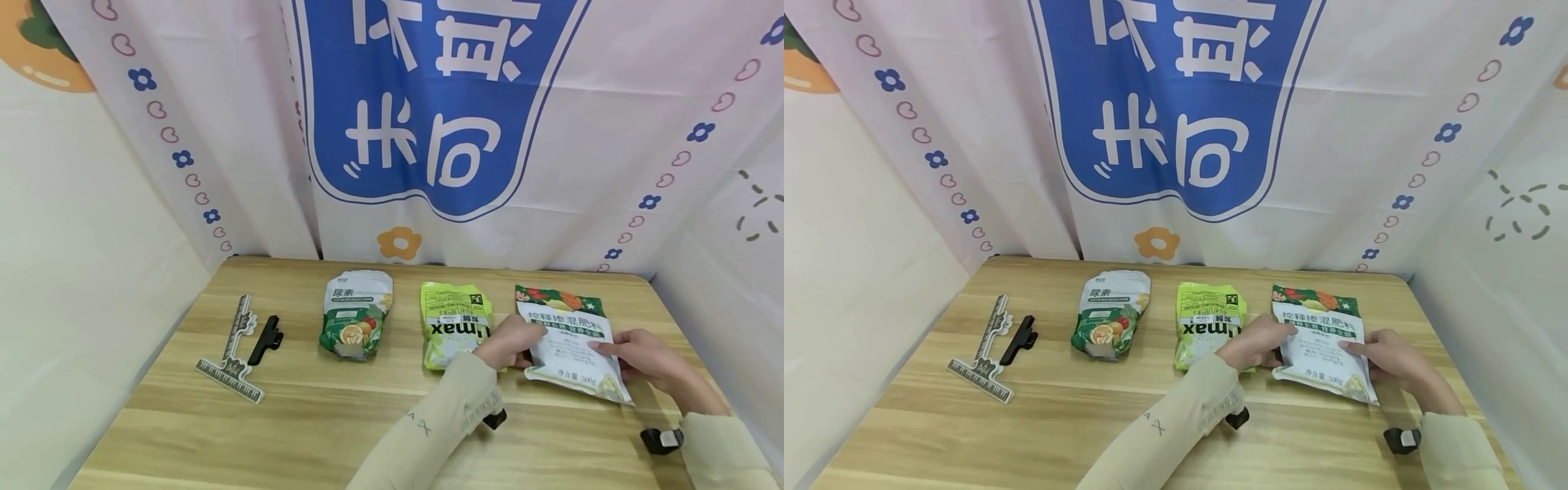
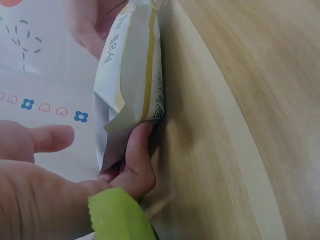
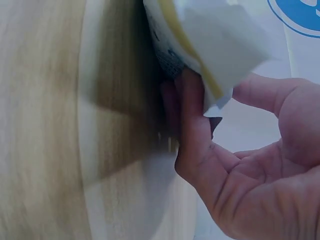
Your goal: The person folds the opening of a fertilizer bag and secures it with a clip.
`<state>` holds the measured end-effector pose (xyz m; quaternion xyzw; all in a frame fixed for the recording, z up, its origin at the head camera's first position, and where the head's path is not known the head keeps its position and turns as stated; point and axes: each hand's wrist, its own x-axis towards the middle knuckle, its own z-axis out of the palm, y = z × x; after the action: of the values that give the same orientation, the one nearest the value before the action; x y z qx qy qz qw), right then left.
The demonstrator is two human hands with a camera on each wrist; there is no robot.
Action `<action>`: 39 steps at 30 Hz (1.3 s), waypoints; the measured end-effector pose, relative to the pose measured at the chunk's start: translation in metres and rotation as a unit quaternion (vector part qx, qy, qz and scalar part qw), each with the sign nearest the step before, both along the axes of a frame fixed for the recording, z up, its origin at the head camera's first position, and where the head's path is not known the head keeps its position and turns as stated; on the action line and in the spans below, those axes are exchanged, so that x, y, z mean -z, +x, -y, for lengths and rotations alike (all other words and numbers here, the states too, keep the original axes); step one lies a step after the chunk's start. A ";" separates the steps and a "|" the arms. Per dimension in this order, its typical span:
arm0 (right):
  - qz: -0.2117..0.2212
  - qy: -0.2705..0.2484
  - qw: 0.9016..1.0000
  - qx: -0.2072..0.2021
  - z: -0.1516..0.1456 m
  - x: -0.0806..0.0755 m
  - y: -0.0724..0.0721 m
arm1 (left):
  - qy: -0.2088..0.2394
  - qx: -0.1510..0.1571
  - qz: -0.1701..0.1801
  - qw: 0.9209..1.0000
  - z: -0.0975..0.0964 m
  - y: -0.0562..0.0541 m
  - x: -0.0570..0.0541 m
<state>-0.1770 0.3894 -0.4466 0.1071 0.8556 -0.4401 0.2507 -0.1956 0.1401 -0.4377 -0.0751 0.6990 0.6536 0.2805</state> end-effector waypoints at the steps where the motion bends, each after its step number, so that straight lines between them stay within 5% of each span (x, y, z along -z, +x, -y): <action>1: 0.001 0.001 1.000 0.000 0.000 0.000 0.000 | -0.006 0.000 -0.002 1.000 -0.001 0.000 0.000; 13: -0.004 -0.012 1.000 0.008 0.005 -0.003 0.003 | -0.053 0.002 -0.009 0.999 -0.002 0.003 -0.003; 19: -0.011 -0.027 0.999 0.018 0.007 -0.006 0.006 | 0.023 0.031 -0.031 0.999 0.006 0.002 -0.002; 25: -0.033 0.002 0.999 0.027 0.014 -0.010 0.008 | -0.051 0.017 -0.040 0.998 0.006 0.002 -0.003; 28: -0.038 0.008 0.999 0.030 0.018 -0.013 0.010 | -0.053 0.021 -0.054 0.997 0.009 0.003 -0.003; 35: -0.056 -0.011 0.998 0.021 0.021 -0.021 0.010 | -0.022 0.025 -0.078 0.996 0.020 0.006 -0.014; 39: -0.061 -0.034 0.997 0.020 0.021 -0.025 0.013 | -0.044 0.036 -0.106 0.993 0.023 0.006 -0.022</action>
<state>-0.1641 0.3685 -0.4221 0.0887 0.8513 -0.4800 0.1923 -0.1891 0.1167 -0.4161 0.0074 0.7552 0.6158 0.2247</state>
